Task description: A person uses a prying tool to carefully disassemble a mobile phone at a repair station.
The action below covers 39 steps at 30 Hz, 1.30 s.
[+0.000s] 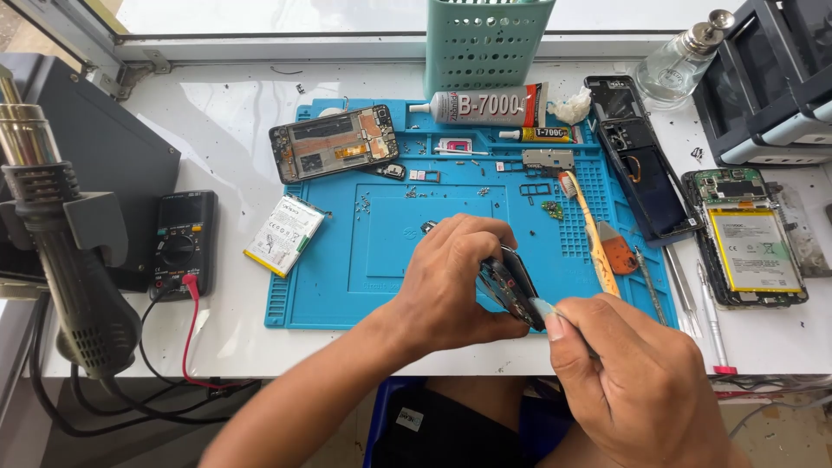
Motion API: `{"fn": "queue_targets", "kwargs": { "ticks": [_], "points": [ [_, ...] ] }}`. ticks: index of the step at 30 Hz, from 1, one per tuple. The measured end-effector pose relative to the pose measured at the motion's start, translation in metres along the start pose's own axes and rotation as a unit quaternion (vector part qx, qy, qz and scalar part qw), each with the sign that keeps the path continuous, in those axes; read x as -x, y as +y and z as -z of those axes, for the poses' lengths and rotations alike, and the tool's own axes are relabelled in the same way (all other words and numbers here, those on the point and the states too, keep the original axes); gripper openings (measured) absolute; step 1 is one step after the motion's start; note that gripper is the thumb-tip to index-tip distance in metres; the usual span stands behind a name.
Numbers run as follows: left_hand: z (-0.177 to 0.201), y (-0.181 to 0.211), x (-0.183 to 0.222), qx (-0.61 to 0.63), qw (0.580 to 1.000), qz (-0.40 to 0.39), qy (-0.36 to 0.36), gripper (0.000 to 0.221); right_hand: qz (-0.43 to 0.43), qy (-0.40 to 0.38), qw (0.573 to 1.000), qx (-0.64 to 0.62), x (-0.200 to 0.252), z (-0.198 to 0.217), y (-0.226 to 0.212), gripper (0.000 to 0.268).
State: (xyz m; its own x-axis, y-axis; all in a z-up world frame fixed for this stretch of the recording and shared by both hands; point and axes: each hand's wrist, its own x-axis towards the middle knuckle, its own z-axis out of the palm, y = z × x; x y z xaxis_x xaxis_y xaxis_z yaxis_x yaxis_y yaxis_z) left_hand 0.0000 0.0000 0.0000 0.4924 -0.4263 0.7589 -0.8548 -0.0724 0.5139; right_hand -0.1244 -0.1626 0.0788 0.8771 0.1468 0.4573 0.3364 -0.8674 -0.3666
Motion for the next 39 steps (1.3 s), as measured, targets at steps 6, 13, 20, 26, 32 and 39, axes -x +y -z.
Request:
{"fn": "queue_targets", "kwargs": {
  "ticks": [6, 13, 20, 26, 32, 39],
  "points": [
    [-0.004, -0.011, -0.006, -0.033, 0.998, -0.051, -0.005, 0.061, 0.001, -0.006, 0.999, 0.046, -0.003, 0.001, 0.000, 0.012],
    [-0.006, -0.014, -0.007, -0.010, 0.998, -0.044, 0.047, 0.058, -0.019, -0.026, 0.991, 0.128, 0.002, 0.003, -0.001, 0.023],
    [0.003, -0.022, -0.001, 0.014, 0.998, 0.029, 0.045, 0.069, -0.003, -0.014, 0.997, 0.072, 0.008, -0.008, 0.004, 0.011],
    [0.010, -0.025, -0.001, 0.024, 0.999, 0.040, 0.012, 0.073, -0.066, 0.031, 0.997, 0.008, 0.006, -0.009, -0.004, 0.021],
    [0.010, -0.023, -0.002, 0.014, 0.999, 0.004, 0.039, 0.079, -0.036, 0.041, 0.998, 0.019, 0.003, -0.018, -0.004, 0.021],
    [0.017, -0.023, -0.004, 0.017, 0.999, 0.005, 0.037, 0.088, -0.065, 0.030, 0.997, 0.035, 0.011, -0.041, 0.008, 0.019]
  ]
}}
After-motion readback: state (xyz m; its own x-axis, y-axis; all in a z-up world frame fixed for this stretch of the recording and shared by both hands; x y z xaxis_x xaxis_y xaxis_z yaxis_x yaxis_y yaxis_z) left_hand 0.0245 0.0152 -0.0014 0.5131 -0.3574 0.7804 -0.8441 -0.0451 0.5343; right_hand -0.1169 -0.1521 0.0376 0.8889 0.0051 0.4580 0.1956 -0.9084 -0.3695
